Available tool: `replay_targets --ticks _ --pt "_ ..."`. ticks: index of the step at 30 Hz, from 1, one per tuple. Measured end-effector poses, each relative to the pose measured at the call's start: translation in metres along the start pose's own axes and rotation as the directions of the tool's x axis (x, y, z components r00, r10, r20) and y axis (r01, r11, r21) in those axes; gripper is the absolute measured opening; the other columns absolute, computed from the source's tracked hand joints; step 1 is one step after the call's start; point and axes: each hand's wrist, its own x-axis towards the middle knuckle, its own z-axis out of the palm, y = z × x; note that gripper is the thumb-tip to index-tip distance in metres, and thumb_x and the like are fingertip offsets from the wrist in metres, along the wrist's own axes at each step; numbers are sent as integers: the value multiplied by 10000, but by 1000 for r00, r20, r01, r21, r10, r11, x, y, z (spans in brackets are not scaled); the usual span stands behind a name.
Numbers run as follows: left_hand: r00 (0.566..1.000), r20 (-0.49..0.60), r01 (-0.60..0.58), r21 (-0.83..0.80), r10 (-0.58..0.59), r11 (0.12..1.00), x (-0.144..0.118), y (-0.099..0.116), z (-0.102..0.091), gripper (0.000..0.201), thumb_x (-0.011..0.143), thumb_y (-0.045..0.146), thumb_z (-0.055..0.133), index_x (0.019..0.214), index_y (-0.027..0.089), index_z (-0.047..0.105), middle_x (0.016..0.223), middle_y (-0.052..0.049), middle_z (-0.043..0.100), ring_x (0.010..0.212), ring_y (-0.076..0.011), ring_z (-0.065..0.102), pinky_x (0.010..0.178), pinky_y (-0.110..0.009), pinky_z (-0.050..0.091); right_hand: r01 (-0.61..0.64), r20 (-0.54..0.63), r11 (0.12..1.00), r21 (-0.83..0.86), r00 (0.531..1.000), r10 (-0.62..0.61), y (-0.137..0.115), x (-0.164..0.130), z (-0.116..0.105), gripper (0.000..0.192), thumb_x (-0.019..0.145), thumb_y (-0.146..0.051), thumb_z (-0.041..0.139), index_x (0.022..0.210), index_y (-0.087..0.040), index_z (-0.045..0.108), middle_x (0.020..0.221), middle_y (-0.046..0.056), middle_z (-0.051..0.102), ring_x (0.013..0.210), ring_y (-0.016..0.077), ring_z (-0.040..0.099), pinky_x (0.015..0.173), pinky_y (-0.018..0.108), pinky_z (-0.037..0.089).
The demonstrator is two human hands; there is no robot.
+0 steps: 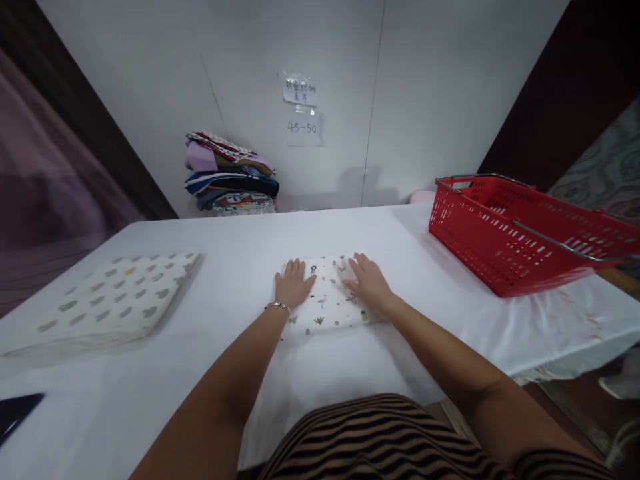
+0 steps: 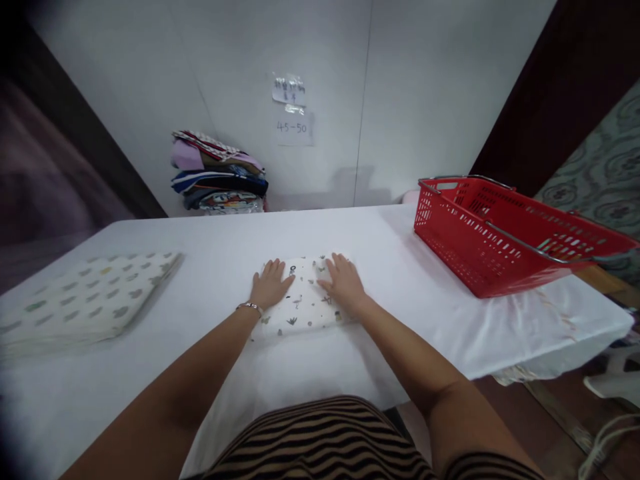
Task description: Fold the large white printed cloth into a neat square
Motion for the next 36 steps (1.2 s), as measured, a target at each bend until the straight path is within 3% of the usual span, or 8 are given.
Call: replay_targets --ticks 6,11,15,19,27,29,33,36 --pt "1000 -8 19 -5 -19 1000 1 -2 4 672 897 573 178 1470 230 250 1565 -42 143 1441 -265 69 1121 -577 132 -60 223 998 17 973 55 -3 -1 27 713 911 -617 241 1475 -180 266 1562 91 147 1433 256 79 1131 440 81" --pt "1000 16 18 -27 -18 999 1 -2 4 667 904 564 178 1476 226 233 1568 -41 117 1443 -256 57 1128 -574 103 -80 211 997 7 974 77 -7 5 25 748 898 -650 224 1475 -177 263 1560 109 146 1431 269 82 1127 458 84" --pt "1000 21 20 -34 -20 999 -1 -1 1 674 903 564 191 1474 210 237 1568 -52 119 1443 -259 47 1125 -586 96 18 148 1000 5 989 -18 -18 35 22 762 906 -645 207 1489 -154 218 1568 102 95 1438 242 23 1137 448 41" --pt "1000 22 16 -38 -15 999 -3 0 1 665 904 566 190 1470 223 247 1567 -43 129 1444 -248 49 1132 -571 97 -4 205 1000 -5 979 5 -8 62 31 730 918 -609 230 1478 -141 246 1557 103 161 1433 241 74 1135 452 58" --pt "999 46 27 -70 -23 997 -5 0 -1 664 901 579 194 1465 233 252 1570 -34 120 1443 -255 50 1129 -575 97 -8 201 1000 10 980 6 2 65 39 712 916 -606 246 1465 -153 270 1552 98 189 1428 255 104 1125 480 82" --pt "999 48 24 -83 -20 996 -4 1 -7 654 900 595 199 1436 236 312 1560 -52 177 1434 -271 101 1115 -590 121 -5 232 1000 23 973 -1 0 70 30 648 926 -575 258 1424 -172 353 1525 109 270 1411 276 173 1108 505 123" --pt "1000 10 26 -69 -25 997 10 3 -27 607 917 588 160 1237 237 538 1352 -100 525 1314 -290 371 1094 -610 110 16 338 998 59 940 -35 7 96 9 482 959 -458 254 1240 -225 569 1338 101 540 1273 281 433 1068 517 225" --pt "995 102 16 -51 -10 999 33 0 -39 519 924 522 241 1220 233 555 1311 -95 563 1267 -277 429 1104 -578 100 17 427 996 84 903 -51 19 120 1 375 914 -395 416 1173 -230 632 1280 85 591 1196 267 513 1019 419 345"
